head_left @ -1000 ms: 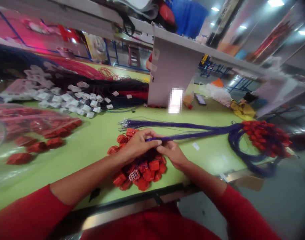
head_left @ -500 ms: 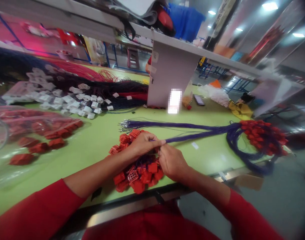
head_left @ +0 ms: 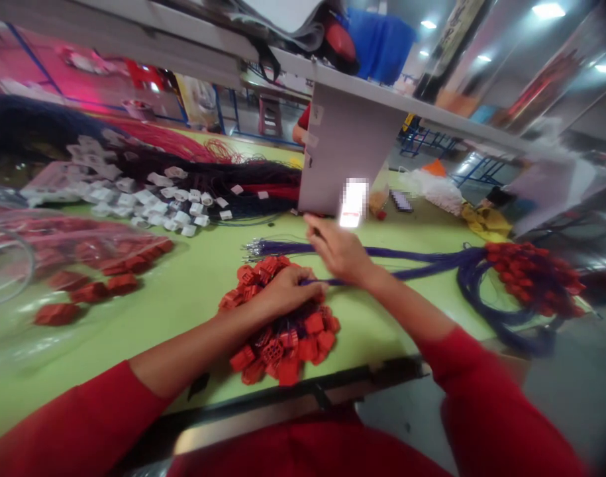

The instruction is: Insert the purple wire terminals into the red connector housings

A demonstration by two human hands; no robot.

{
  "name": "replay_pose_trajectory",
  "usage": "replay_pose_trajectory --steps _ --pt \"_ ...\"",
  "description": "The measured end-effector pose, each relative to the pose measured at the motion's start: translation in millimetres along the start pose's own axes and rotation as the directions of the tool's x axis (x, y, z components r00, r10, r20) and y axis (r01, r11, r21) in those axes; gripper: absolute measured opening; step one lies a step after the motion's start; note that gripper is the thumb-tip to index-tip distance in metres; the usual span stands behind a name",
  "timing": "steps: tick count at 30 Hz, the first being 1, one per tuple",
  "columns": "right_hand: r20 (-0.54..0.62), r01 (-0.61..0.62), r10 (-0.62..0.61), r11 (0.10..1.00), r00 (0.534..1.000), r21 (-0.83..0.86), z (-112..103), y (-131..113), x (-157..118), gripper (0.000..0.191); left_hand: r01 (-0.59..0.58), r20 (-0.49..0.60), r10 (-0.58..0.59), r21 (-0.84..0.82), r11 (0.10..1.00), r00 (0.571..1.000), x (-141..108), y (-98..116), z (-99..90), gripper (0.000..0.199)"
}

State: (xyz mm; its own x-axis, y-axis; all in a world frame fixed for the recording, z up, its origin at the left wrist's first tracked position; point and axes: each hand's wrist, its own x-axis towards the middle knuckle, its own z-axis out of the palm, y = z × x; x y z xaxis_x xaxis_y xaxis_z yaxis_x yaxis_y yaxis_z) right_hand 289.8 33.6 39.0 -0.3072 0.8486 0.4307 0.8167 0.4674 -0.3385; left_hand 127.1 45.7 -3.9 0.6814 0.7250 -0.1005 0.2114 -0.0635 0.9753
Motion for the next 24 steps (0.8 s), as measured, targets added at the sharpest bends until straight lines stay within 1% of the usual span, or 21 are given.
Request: replay_pose_trajectory --steps 1,2,3,4,5,7,8,10,11,12,13,14,15,16,17,19,20,21,22,23,24 --pt "0.027 -0.092 0.094 0.993 0.995 -0.075 2.3 25.3 17.6 0.051 0.003 0.043 -0.004 0.016 1.0 0.999 -4.3 -1.5 0.1 0.032" --pt "0.088 -0.16 0.175 0.975 0.981 -0.152 6.3 48.7 32.6 0.061 0.006 0.083 -0.008 0.029 1.0 0.997 -8.2 -3.5 0.5 0.03" --pt "0.161 -0.2 0.24 0.953 0.957 -0.228 11.3 68.7 44.3 0.066 0.007 0.112 -0.011 0.036 0.999 0.994 -11.4 -5.7 0.9 0.029" --pt "0.222 -0.216 0.285 0.932 0.933 -0.29 16.7 84.5 52.7 0.065 0.007 0.132 -0.012 0.039 0.999 0.991 -14.0 -7.9 1.3 0.027" --pt "0.243 -0.218 0.296 0.928 0.924 -0.302 22.0 95.4 57.8 0.062 0.006 0.143 -0.012 0.039 0.999 0.99 -15.9 -9.8 1.4 0.025" --pt "0.262 -0.206 0.292 0.927 0.92 -0.313 28.8 103.1 59.5 0.056 0.002 0.156 -0.007 0.036 0.999 0.988 -18.7 -11.4 -0.1 0.021" --pt "0.25 -0.194 0.274 0.933 0.929 -0.303 29.3 100.4 56.7 0.052 -0.003 0.162 -0.003 0.035 0.999 0.987 -20.0 -10.7 -1.7 0.02" --pt "0.222 -0.158 0.21 0.96 0.952 -0.229 22.6 84.8 44.4 0.041 -0.021 0.174 0.016 0.029 0.999 0.985 -23.3 -6.1 -6.3 0.019" --pt "0.213 -0.131 0.159 0.981 0.964 -0.14 15.2 73.2 35.3 0.034 -0.034 0.177 0.029 0.027 0.999 0.984 -25.2 -2.2 -8.9 0.019" --pt "0.234 -0.102 0.101 0.995 0.967 -0.008 5.4 59.9 24.7 0.028 -0.052 0.174 0.047 0.027 0.998 0.984 -27.2 2.5 -11.0 0.018" --pt "0.324 -0.093 0.043 0.986 0.945 0.141 -6.5 45.7 12.9 0.027 -0.076 0.167 0.07 0.029 0.997 0.983 -29.1 7.8 -12.6 0.017" --pt "0.448 -0.117 -0.013 0.958 0.894 0.261 -19.6 31.1 0.5 0.03 -0.103 0.162 0.096 0.032 0.994 0.982 -30.9 13.6 -13.2 0.016" --pt "0.571 -0.16 -0.068 0.927 0.818 0.34 -33.3 17.1 -11.8 0.034 -0.13 0.164 0.123 0.036 0.991 0.979 -32.6 19.6 -12.7 0.016" --pt "0.662 -0.213 -0.11 0.897 0.742 0.388 -47.0 4.2 -23.5 0.034 -0.158 0.175 0.147 0.047 0.986 0.973 -34.3 25.8 -11.1 0.015" --pt "0.657 -0.24 -0.092 0.885 0.748 0.398 -60.2 -6.9 -34.2 0.028 -0.189 0.194 0.173 0.069 0.979 0.966 -36.0 32.0 -8.4 0.014" --pt "0.598 -0.218 -0.071 0.891 0.798 0.397 -84.2 -21.7 -52.8 0.022 -0.282 0.215 0.248 0.144 0.949 0.944 -40.1 44.6 -1.8 0.014" --pt "0.56 -0.221 -0.044 0.891 0.827 0.396 -95.2 -24.9 -60.9 0.02 -0.35 0.199 0.312 0.195 0.916 0.929 -42.5 50.8 1.1 0.016" --pt "0.519 -0.237 -0.004 0.887 0.855 0.397 -105.8 -25.2 -68.8 0.019 -0.419 0.158 0.39 0.251 0.873 0.907 -45.0 56.6 3.0 0.02" --pt "0.464 -0.271 0.059 0.874 0.884 0.404 -116.4 -22.9 -76.6 0.018 -0.478 0.09 0.475 0.306 0.823 0.875 -47.5 61.7 3.5 0.025" --pt "0.384 -0.32 0.154 0.851 0.911 0.417 -127.3 -18.0 -84.3 0.018 -0.517 0.003 0.552 0.354 0.779 0.834 -49.6 65.6 2.4 0.031" --pt "0.275 -0.371 0.27 0.814 0.923 0.446 -138.9 -11.0 -92.0 0.02 -0.531 -0.09 0.606 0.393 0.751 0.79 -51.3 68.0 -0.1 0.036"
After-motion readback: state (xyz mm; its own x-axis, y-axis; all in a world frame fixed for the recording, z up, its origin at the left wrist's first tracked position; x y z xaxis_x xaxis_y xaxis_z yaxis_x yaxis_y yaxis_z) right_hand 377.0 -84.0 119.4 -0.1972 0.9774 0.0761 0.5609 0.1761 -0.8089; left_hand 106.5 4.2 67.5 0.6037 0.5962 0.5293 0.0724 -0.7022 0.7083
